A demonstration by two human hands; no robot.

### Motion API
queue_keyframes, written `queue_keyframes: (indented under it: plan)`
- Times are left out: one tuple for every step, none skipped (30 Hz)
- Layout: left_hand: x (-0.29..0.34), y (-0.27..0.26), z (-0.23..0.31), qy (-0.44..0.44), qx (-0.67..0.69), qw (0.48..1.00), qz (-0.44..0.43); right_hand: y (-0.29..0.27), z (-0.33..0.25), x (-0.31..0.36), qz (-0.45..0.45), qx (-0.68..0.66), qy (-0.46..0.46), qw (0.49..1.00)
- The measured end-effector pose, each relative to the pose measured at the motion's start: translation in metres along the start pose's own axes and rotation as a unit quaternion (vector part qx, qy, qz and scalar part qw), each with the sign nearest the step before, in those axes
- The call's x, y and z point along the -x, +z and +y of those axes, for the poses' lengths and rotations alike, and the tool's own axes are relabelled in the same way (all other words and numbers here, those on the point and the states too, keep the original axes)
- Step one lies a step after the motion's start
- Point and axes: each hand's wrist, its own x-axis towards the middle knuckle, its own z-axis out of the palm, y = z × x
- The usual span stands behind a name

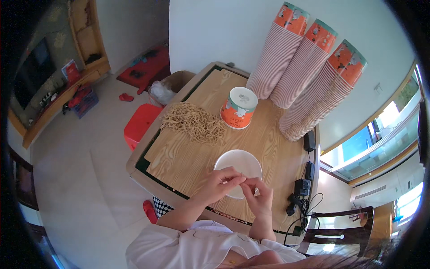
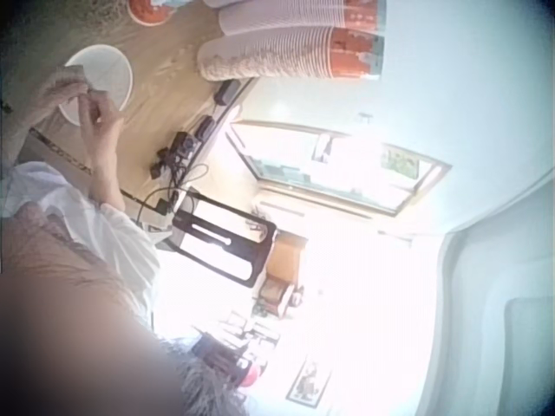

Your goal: Placing tied bundles of material into paper cups and stacking the completed cups.

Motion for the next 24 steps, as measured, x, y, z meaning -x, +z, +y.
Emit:
queue_keyframes:
  plan:
    - [-0.002,-0.001,-0.001,0.034,-0.040,0.999,0.008,0.001,0.001,0.001,-0.010,0.016,0.006,1.000]
    - [-0.004,-0.001,-0.001,0.069,-0.081,0.994,0.017,0.002,0.001,0.002,-0.021,0.031,0.012,0.999]
    - [-0.005,-0.002,-0.002,0.068,-0.081,0.994,0.016,0.002,0.002,0.003,-0.020,0.031,0.013,0.999]
    - [-0.005,-0.003,-0.003,0.079,-0.066,0.995,0.009,0.003,0.003,0.003,-0.030,0.019,0.011,0.999]
    - [-0.005,-0.003,-0.003,0.089,-0.052,0.995,0.002,0.004,0.003,0.005,-0.040,0.008,0.010,0.999]
    - [-0.005,-0.002,-0.001,0.088,-0.052,0.995,0.002,0.005,0.004,0.006,-0.039,0.007,0.011,0.999]
    - [-0.005,0.001,0.005,0.097,0.007,0.995,0.034,0.008,0.005,0.007,-0.061,0.023,-0.002,0.998]
    - [-0.004,0.003,0.010,0.106,0.066,0.990,0.067,0.010,0.005,0.009,-0.083,0.038,-0.014,0.996]
    - [-0.004,0.002,0.014,0.105,0.067,0.990,0.066,0.013,0.005,0.011,-0.083,0.038,-0.013,0.996]
    - [-0.003,-0.001,0.017,0.101,0.087,0.989,0.057,0.015,0.005,0.012,-0.113,0.032,-0.027,0.993]
    - [-0.002,-0.004,0.021,0.097,0.108,0.988,0.047,0.017,0.005,0.014,-0.144,0.027,-0.040,0.988]
    - [0.000,-0.007,0.026,0.059,0.102,0.993,0.027,0.017,0.009,0.015,-0.165,0.030,-0.040,0.985]
    - [0.002,-0.008,0.028,0.056,0.101,0.993,0.028,0.017,0.009,0.015,-0.166,0.029,-0.038,0.985]
    - [0.004,-0.009,0.028,0.011,0.106,0.994,0.011,0.016,0.005,0.014,-0.164,0.021,-0.022,0.986]
    - [0.006,-0.009,0.031,-0.033,0.111,0.993,-0.009,0.015,0.000,0.012,-0.161,0.013,-0.006,0.987]
    - [0.006,-0.005,0.030,-0.037,0.110,0.993,-0.011,0.010,0.004,0.010,-0.111,0.025,-0.008,0.993]
    - [0.005,0.000,0.027,0.031,-0.012,0.999,0.016,0.003,0.010,0.007,-0.061,0.038,-0.009,0.997]
    - [0.005,0.002,0.023,0.098,-0.136,0.985,0.044,-0.001,0.013,0.000,-0.008,0.009,-0.020,1.000]
    - [0.006,0.001,0.022,0.078,-0.143,0.986,0.020,-0.006,0.013,-0.004,0.007,-0.008,-0.019,1.000]
    - [0.007,0.001,0.021,0.074,-0.145,0.987,0.015,-0.009,0.011,-0.008,0.023,-0.025,-0.017,0.999]
    - [0.008,0.003,0.019,0.046,-0.145,0.988,0.006,-0.013,0.006,-0.011,0.012,-0.036,-0.041,0.998]
    - [0.008,0.004,0.018,0.018,-0.145,0.989,-0.003,-0.013,0.004,-0.013,0.018,-0.037,-0.039,0.998]
    - [0.009,0.006,0.018,0.016,-0.147,0.989,-0.008,-0.013,0.002,-0.014,0.013,-0.054,-0.037,0.998]
    - [0.009,0.007,0.019,0.024,-0.183,0.983,-0.002,-0.012,0.002,-0.015,0.007,-0.071,-0.038,0.997]
